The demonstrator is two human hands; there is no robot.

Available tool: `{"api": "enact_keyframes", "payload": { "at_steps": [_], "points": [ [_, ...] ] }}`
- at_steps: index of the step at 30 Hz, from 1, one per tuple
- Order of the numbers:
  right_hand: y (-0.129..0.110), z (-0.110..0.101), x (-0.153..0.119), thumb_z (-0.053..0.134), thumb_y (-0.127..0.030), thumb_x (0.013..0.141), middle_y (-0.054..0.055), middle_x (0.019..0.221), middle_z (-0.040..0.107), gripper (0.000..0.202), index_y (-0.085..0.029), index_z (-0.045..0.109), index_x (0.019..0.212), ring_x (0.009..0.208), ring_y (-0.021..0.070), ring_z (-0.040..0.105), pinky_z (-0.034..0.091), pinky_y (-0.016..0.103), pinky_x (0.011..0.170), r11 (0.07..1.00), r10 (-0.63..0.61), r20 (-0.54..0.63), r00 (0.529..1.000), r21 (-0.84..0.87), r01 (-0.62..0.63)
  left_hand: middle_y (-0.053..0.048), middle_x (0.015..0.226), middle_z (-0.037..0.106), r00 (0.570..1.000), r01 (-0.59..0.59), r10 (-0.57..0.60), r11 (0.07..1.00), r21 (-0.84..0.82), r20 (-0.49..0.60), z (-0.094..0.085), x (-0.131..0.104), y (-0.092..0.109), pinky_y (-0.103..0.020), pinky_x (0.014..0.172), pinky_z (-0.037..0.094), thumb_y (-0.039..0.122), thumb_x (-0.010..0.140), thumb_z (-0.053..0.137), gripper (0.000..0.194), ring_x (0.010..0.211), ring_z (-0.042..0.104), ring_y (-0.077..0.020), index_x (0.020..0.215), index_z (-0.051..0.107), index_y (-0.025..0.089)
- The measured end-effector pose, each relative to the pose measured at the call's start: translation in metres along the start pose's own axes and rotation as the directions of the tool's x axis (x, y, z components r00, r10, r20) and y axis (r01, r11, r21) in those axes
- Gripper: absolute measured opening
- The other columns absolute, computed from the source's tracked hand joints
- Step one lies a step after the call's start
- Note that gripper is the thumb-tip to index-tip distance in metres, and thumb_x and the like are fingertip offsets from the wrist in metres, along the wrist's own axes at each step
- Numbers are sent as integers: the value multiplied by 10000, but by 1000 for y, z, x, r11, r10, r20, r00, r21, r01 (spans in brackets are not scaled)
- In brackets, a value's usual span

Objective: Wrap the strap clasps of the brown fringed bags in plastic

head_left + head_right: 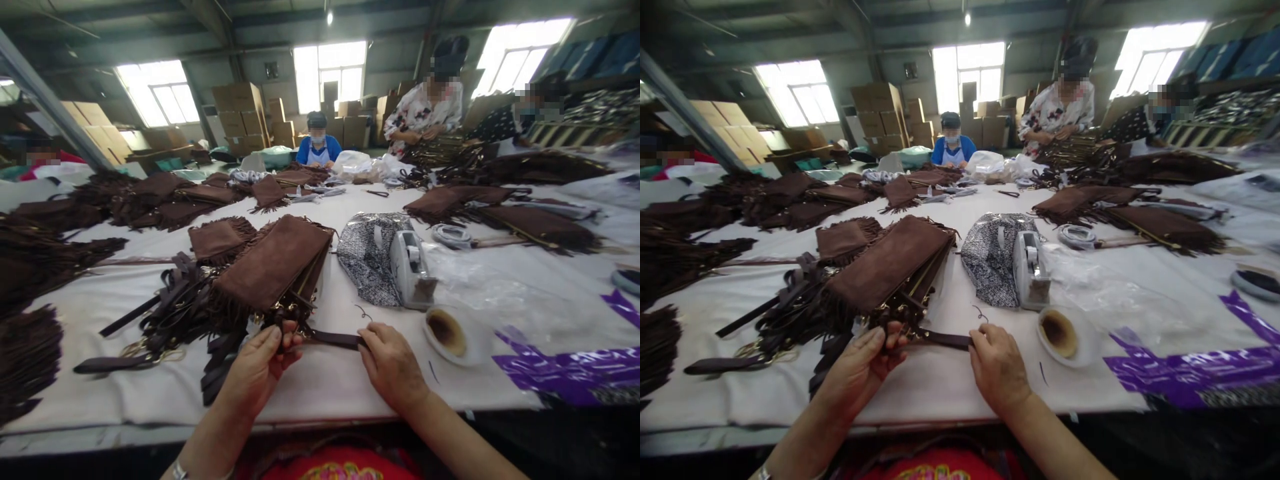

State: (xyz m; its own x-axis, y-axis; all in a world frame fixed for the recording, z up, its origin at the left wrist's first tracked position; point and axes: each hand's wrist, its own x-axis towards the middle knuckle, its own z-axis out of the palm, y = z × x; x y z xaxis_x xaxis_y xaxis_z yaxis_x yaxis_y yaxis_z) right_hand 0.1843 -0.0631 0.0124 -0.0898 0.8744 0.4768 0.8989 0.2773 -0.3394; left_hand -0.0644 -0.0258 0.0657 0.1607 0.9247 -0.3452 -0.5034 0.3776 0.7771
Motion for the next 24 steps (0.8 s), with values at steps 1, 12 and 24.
{"api": "enact_keyframes", "payload": {
  "at_steps": [1,12,24],
  "points": [
    [-1,2,2,558,-159,850,108,976,633,181,-173,650,1005,924,242,564,439,352,807,999,-16,18,1000,-32,16,-23,735,623,1000,-11,11,1000,20,-4,-2,1,0,-282,706,569,281,708,801,265,808,650,-170,906,720,124],
    [-37,-2,-6,646,-276,844,44,862,635,84,-206,649,890,811,193,574,412,293,747,972,-84,269,959,235,19,-29,692,656,997,12,-5,996,93,-73,0,3,1,-234,650,538,334,617,862,311,689,624,-133,801,727,122],
    [84,-75,-29,592,-347,881,139,1169,629,174,-195,675,895,1141,342,482,349,495,920,866,206,-139,969,-436,-246,-21,742,688,974,107,-88,991,79,-211,-5,27,-8,-226,553,583,222,545,851,270,663,644,-165,784,732,178]
  ]
}}
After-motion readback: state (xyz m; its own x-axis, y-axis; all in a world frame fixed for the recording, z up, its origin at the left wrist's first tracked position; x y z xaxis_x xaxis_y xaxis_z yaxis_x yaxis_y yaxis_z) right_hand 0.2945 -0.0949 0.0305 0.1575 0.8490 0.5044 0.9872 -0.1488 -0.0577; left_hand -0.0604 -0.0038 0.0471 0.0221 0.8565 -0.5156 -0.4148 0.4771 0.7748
